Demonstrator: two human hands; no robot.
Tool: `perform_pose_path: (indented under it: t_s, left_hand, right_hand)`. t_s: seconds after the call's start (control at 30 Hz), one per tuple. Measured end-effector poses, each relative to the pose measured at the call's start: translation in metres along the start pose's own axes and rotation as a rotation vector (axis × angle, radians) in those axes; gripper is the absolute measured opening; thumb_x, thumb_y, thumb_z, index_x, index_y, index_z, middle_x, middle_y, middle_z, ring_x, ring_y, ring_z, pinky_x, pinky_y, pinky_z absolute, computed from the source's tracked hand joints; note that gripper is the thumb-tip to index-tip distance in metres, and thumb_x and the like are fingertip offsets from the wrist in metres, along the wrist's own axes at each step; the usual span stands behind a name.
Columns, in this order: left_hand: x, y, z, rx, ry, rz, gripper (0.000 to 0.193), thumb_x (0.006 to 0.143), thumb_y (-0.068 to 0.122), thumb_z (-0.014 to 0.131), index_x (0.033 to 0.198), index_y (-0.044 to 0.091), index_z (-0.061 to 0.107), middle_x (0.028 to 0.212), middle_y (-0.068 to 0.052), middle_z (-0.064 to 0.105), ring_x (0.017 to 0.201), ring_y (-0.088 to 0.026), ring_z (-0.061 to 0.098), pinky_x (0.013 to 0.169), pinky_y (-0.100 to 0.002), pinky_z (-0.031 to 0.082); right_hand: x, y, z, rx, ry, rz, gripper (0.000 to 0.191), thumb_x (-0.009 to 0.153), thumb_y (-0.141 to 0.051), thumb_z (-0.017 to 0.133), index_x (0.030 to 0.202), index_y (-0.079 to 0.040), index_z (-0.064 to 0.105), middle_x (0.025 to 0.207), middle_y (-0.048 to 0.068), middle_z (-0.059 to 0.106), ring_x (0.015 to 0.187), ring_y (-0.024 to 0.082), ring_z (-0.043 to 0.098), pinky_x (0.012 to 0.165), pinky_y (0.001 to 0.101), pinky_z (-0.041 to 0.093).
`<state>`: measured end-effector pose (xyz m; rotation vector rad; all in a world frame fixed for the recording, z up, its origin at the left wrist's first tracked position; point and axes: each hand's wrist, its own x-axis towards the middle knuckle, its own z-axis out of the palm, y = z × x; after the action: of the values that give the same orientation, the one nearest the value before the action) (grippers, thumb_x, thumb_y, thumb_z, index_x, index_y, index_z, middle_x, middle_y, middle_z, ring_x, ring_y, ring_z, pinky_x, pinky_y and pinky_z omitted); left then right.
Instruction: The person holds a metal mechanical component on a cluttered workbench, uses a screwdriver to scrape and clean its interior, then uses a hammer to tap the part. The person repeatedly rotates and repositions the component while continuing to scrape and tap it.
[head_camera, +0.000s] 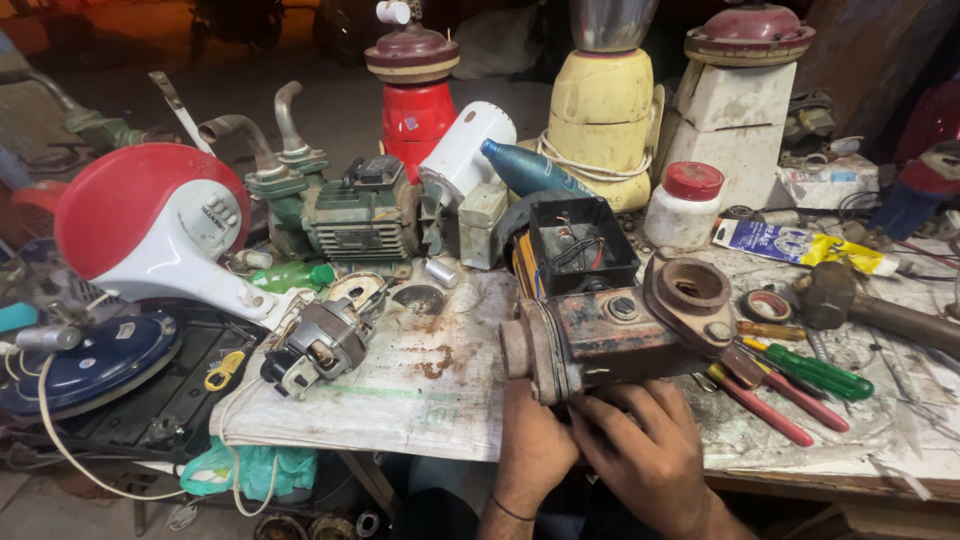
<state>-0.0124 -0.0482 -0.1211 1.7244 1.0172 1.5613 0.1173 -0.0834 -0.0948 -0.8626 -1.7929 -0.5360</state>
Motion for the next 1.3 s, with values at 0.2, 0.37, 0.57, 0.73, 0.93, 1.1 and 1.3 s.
perform_pose_path:
  t_s: [0.2,0.37,0.57,0.73,0.93,1.1,1.3]
  left_hand:
    - [0.0006,-0.0005,-0.0006,0.011,0.002,0.061,0.022,0.082,0.006,0.071,0.102,0.0,0.073,0.099,-0.019,0.077,0.094,-0.035,0.075,0.079,-0.043,0.058]
    - [-0.0003,-0.0049,0.0002,0.023,-0.009,-0.058,0.022,0.08,0.008,0.071,0.1,0.001,0.073,0.095,-0.018,0.076,0.09,-0.034,0.075,0.077,-0.042,0.058]
    - [-0.0032,-0.0086,-0.001,0.004,-0.038,0.021,0.026,0.079,0.007,0.072,0.105,0.0,0.072,0.099,-0.018,0.076,0.095,-0.033,0.075,0.081,-0.041,0.058]
    - [-0.0038,-0.0088,-0.0008,-0.029,-0.049,0.024,0.03,0.078,0.007,0.071,0.108,0.0,0.071,0.102,-0.019,0.076,0.096,-0.033,0.075,0.083,-0.041,0.058]
    - [-0.0028,-0.0061,-0.0025,0.087,-0.046,0.075,0.028,0.081,0.006,0.07,0.108,0.001,0.072,0.102,-0.02,0.075,0.096,-0.038,0.072,0.082,-0.043,0.057]
    - [-0.0014,-0.0028,-0.0034,0.052,-0.063,0.077,0.027,0.082,0.007,0.068,0.108,0.002,0.072,0.101,-0.018,0.076,0.096,-0.037,0.074,0.081,-0.042,0.059]
    - [-0.0016,-0.0026,-0.0028,0.041,-0.059,0.032,0.025,0.082,0.006,0.067,0.106,0.001,0.07,0.099,-0.019,0.076,0.095,-0.035,0.074,0.08,-0.042,0.058]
  right_hand:
    - [-0.002,0.0031,-0.0003,-0.03,-0.025,-0.014,0.033,0.066,-0.008,0.086,0.097,-0.01,0.075,0.092,0.007,0.068,0.087,0.031,0.062,0.078,0.0417,0.053]
    - [-0.0028,0.0038,-0.0003,-0.031,-0.045,-0.005,0.031,0.066,-0.008,0.086,0.095,-0.009,0.074,0.091,0.006,0.069,0.087,0.03,0.063,0.077,0.041,0.053]
    - [-0.0035,0.003,0.0015,-0.021,-0.013,-0.006,0.032,0.068,-0.009,0.087,0.097,-0.008,0.074,0.093,0.007,0.069,0.088,0.029,0.063,0.078,0.041,0.053]
    - [-0.0046,0.0035,0.0013,-0.035,-0.023,-0.005,0.033,0.065,-0.009,0.087,0.097,-0.009,0.075,0.092,0.007,0.069,0.087,0.029,0.063,0.078,0.0412,0.053]
    - [-0.0051,0.0034,0.0032,-0.043,-0.015,-0.007,0.033,0.065,-0.009,0.087,0.096,-0.01,0.075,0.092,0.005,0.069,0.087,0.028,0.063,0.078,0.0405,0.052]
    - [-0.0065,0.0045,0.0045,-0.026,0.005,-0.008,0.033,0.068,-0.011,0.088,0.097,-0.01,0.075,0.093,0.005,0.069,0.089,0.027,0.063,0.079,0.0399,0.052]
    - [-0.0085,0.0069,0.0068,-0.041,0.018,-0.039,0.032,0.067,-0.01,0.088,0.096,-0.01,0.075,0.092,0.006,0.068,0.088,0.028,0.062,0.077,0.0404,0.052]
